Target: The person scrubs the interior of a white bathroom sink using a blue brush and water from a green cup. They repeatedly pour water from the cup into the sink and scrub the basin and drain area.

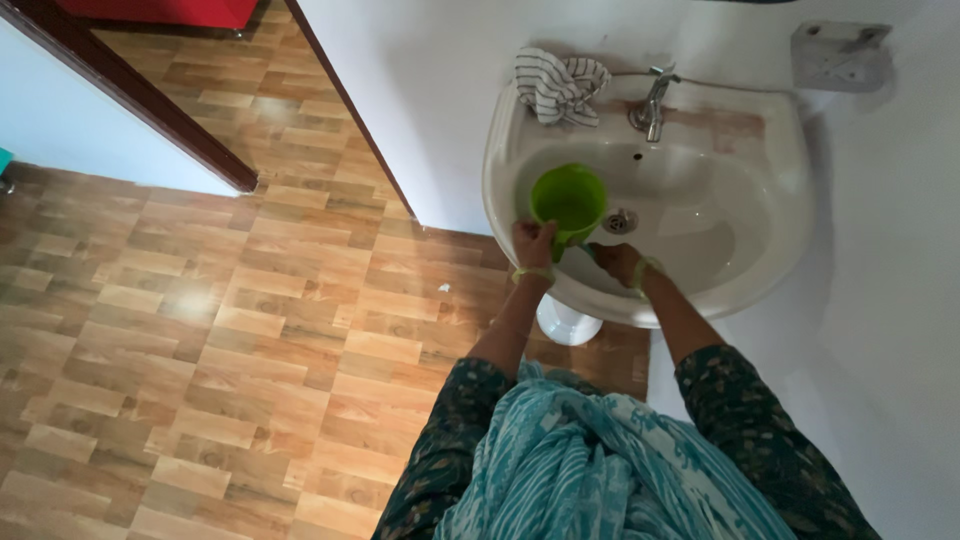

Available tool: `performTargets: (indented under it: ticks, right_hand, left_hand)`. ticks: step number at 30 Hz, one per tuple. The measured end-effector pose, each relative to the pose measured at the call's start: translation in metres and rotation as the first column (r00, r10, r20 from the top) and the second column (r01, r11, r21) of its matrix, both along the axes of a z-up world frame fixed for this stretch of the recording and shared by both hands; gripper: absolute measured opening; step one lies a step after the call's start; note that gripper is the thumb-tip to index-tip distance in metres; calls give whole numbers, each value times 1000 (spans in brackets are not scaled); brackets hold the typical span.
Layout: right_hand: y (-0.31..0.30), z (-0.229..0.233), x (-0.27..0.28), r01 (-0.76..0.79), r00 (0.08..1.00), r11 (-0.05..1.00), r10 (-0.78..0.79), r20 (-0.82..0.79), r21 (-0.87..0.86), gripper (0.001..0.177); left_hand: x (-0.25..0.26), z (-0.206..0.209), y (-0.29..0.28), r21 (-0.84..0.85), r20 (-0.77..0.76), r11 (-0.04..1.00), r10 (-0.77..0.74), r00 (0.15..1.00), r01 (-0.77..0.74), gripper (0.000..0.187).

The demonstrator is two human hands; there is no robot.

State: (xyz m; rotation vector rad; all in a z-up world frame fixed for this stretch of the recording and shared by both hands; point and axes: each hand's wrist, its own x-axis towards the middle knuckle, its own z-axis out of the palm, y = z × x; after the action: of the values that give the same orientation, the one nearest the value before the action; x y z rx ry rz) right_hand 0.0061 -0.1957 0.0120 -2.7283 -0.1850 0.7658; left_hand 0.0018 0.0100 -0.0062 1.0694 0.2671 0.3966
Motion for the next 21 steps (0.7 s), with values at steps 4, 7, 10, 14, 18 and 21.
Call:
performTargets:
  ticks: [4,7,10,14,18,21]
  right_hand:
    - [-5,-4,5,137,988,986,-129,88,-92,47]
    - [-1,-3,10,275,954,961,-269,136,-29,48]
    - [12,-8,6,117,992,970,-123,14,211,48]
    - [7,-8,4,58,986,998,-60,154,22,45]
    - [10,-2,13,83,959,989,-112,261,123,41]
    - [19,-5,4,89,995,957,-99,23,276,42]
  left_hand:
    - [-12,12,25,-297,-65,953,33,997,-50,38]
    - [-15,37,47,-324,-25,945,45,999,-50,40]
    - [-23,57,69,-163,18,982,97,995,-93,41]
    - [-42,91,89,-145,-52,980,126,991,-133,41]
    - [-54,105,98,338,-89,911,281,955,-237,33]
    - [-60,118,104,223,-88,947,255,963,-231,32]
